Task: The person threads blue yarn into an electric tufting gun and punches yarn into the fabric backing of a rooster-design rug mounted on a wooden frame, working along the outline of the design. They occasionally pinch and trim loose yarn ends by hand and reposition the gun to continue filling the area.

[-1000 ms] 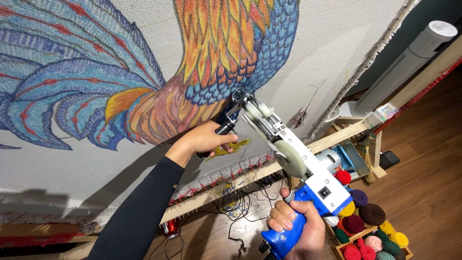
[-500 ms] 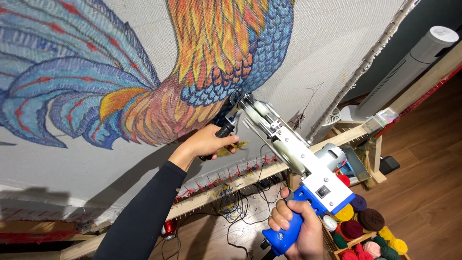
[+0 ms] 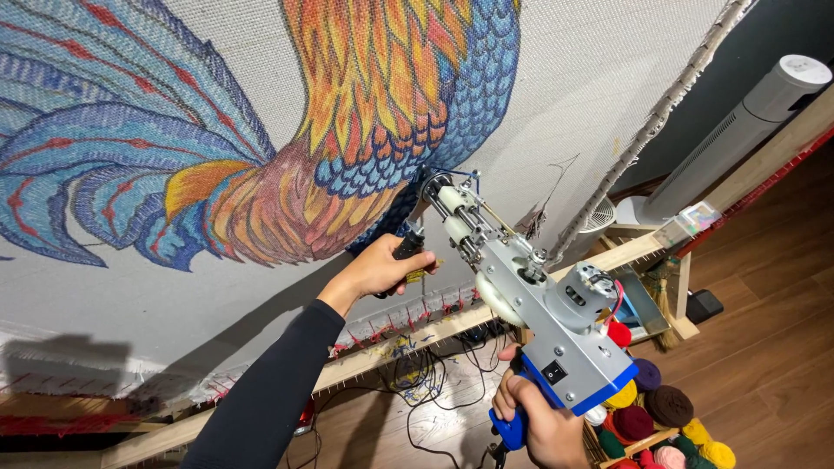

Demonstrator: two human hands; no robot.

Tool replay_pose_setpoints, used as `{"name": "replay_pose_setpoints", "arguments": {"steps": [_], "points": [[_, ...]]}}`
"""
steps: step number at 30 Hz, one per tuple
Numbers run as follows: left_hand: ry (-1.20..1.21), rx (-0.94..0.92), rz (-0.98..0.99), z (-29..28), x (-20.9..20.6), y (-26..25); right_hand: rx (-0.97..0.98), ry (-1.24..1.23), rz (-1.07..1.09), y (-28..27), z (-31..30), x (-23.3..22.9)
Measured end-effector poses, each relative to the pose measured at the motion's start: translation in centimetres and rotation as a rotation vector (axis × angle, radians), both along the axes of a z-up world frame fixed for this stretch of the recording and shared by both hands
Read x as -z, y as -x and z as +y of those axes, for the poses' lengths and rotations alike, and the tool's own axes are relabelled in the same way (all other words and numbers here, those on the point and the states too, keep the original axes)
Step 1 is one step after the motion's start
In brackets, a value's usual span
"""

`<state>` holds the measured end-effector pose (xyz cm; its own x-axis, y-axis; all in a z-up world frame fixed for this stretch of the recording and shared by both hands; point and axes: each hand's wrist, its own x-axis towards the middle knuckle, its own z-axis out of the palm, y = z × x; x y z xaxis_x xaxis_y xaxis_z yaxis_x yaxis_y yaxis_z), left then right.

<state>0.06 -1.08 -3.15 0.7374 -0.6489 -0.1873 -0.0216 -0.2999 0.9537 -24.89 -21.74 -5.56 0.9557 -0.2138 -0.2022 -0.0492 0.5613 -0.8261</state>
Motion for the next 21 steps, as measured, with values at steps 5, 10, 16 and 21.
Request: {"name": "replay_pose_setpoints", "arguments": {"steps": [5,10,16,21], "points": [[-0.034,0.018,-0.001,0.0,-0.5,-0.1,0.028,-0.069,-0.004,-0.1,0.2,0.6],[-0.092,-0.015,-0.021,0.2,-0.3,-0.8,0.069,0.005,0.006,-0.4,0.7,-0.5],[-0.105,-0.007,-0.039,-0.1,-1.1,-0.9,0.060,-0.013,-0.024,-0.5,0.7,-0.3],[-0.125,-0.016,-0.060,-0.4,-0.6,-1.3,0.052,-0.042,-0.013,-0.7,0.1,-0.2]]}}
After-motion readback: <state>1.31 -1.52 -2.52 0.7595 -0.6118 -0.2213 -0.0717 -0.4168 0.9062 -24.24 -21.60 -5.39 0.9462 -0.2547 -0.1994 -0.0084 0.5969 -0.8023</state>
